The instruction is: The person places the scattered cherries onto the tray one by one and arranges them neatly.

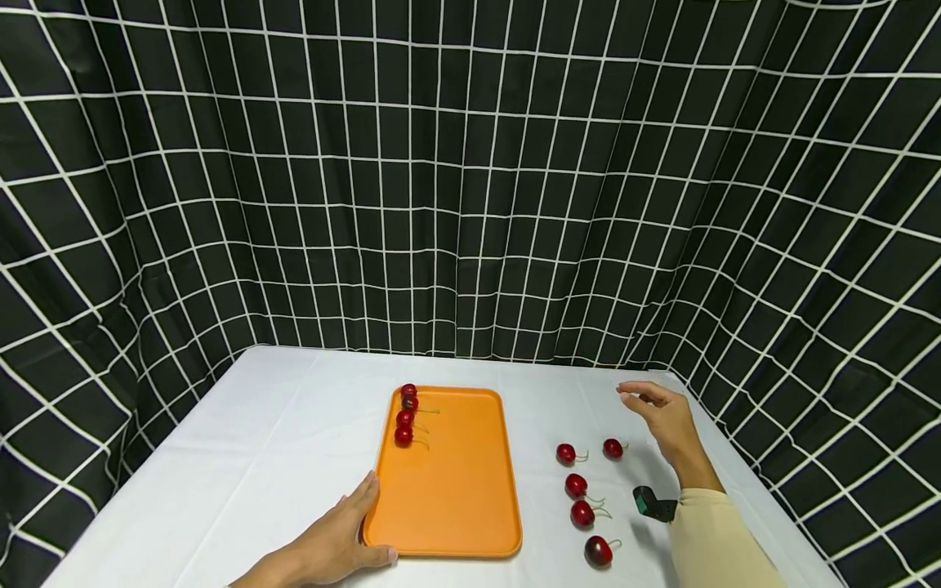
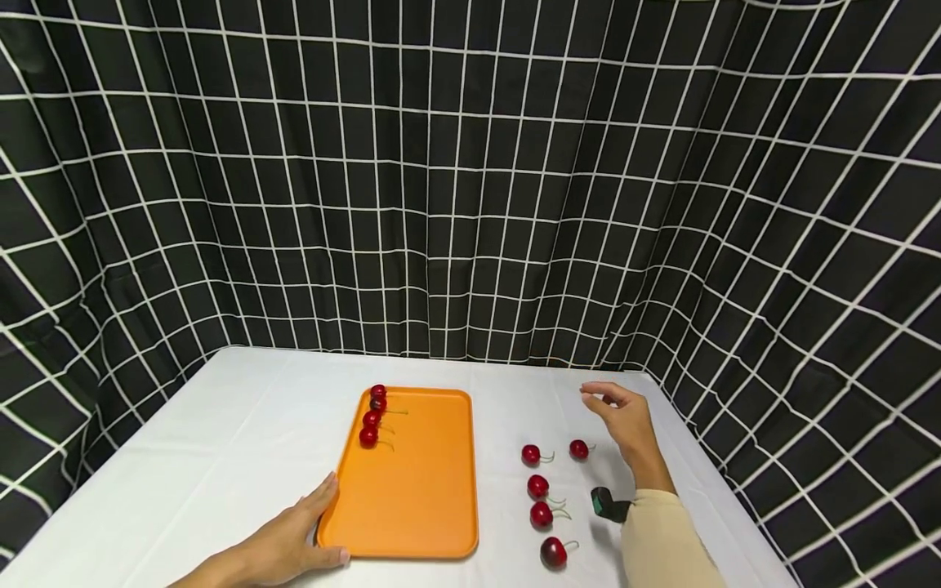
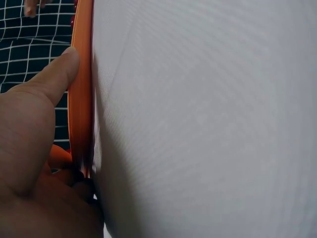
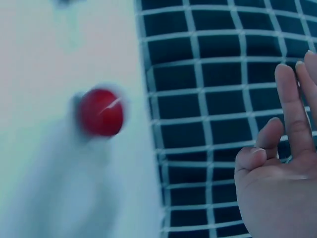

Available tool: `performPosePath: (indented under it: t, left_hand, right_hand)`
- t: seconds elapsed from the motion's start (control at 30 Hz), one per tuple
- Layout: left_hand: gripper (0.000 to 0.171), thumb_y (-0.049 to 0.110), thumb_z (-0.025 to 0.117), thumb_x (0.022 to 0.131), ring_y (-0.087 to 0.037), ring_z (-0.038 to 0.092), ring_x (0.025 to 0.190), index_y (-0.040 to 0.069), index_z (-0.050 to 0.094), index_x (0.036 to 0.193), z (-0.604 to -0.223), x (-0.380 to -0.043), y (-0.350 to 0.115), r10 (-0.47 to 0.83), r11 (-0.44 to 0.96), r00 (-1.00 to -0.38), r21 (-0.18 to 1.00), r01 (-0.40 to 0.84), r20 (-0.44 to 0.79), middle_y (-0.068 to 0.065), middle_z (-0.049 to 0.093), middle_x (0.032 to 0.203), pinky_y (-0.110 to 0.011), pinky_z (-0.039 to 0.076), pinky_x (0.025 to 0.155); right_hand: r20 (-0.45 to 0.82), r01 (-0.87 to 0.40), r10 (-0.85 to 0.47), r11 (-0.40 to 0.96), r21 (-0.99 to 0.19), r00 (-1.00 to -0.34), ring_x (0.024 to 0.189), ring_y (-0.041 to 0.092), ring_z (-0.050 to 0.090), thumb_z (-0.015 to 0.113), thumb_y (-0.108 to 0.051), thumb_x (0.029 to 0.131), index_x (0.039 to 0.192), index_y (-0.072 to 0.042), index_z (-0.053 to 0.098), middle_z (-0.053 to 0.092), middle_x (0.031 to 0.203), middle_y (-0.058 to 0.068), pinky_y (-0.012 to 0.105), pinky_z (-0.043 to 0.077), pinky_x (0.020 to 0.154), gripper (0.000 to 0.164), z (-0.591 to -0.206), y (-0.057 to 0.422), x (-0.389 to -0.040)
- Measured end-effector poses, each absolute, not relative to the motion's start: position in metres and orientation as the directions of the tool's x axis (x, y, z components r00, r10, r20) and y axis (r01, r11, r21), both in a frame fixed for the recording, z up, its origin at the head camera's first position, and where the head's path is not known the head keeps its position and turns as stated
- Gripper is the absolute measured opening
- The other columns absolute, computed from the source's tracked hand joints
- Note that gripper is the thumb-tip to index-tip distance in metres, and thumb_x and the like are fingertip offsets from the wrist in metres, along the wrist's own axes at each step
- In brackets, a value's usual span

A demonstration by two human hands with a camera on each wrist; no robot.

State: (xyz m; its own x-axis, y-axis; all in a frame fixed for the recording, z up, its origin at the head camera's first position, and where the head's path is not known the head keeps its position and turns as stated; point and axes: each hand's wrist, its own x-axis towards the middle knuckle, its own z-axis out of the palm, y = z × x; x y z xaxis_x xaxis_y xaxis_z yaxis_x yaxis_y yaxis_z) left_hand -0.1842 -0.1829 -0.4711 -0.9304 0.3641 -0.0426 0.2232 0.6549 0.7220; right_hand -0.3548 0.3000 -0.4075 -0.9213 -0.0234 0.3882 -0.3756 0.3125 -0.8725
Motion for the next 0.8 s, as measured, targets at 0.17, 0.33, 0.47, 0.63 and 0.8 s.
performPosePath:
  t: [0.17,0.33,0.47,0.63,0.8]
  left_hand:
    - [0.112,0.053,0.074,0.079,-0.045,0.011,0.14,-0.015,0.016,0.146,-0.472,-0.184,-0.182,0.353,0.661,-0.934,0.722,0.202,-0.062,-0.028,0.003,0.154,-0.063,0.007,0.107]
    - [0.112,0.054,0.073,0.079,-0.045,0.011,0.139,-0.015,0.016,0.146,-0.473,-0.184,-0.182,0.358,0.663,-0.932,0.718,0.212,-0.056,-0.028,0.003,0.154,-0.064,0.008,0.107]
    - [0.111,0.053,0.073,0.079,-0.046,0.012,0.139,-0.015,0.017,0.145,-0.472,-0.184,-0.182,0.362,0.668,-0.931,0.71,0.222,-0.05,-0.029,0.003,0.154,-0.064,0.008,0.107]
    - [0.11,0.053,0.073,0.079,-0.044,0.013,0.14,-0.015,0.017,0.145,-0.47,-0.185,-0.182,0.36,0.677,-0.932,0.7,0.227,-0.045,-0.029,0.004,0.154,-0.062,0.009,0.107]
    - [0.11,0.053,0.073,0.079,-0.043,0.012,0.14,-0.015,0.018,0.146,-0.469,-0.185,-0.181,0.351,0.677,-0.935,0.704,0.214,-0.054,-0.028,0.004,0.155,-0.062,0.008,0.108]
  right_hand:
    - [0.257,-0.236,0.004,0.38,-0.894,-0.966,0.1,0.003,0.054,0.07,-0.026,0.091,0.117,0.004,0.067,0.069,0.112,0.005,0.015,0.043,0.082,0.039,-0.437,0.319,-0.352]
    - [0.191,-0.166,0.004,0.477,-0.863,-0.982,0.101,0.001,0.05,0.07,-0.025,0.091,0.116,-0.001,0.069,0.069,0.113,0.003,0.018,0.039,0.083,0.034,-0.459,0.332,-0.349]
    - [0.15,-0.133,-0.009,0.525,-0.841,-0.989,0.099,0.012,0.05,0.071,-0.023,0.09,0.114,-0.004,0.071,0.066,0.116,0.009,0.026,0.04,0.079,0.031,-0.468,0.335,-0.35]
    - [0.12,-0.127,-0.051,0.587,-0.799,-0.991,0.097,0.021,0.049,0.072,-0.021,0.088,0.111,-0.005,0.072,0.065,0.116,0.011,0.033,0.038,0.077,0.028,-0.471,0.336,-0.354]
    - [0.126,-0.146,-0.077,0.624,-0.768,-0.989,0.083,0.019,0.05,0.071,-0.008,0.085,0.108,-0.003,0.073,0.068,0.107,0.011,0.03,0.041,0.066,0.023,-0.474,0.335,-0.356]
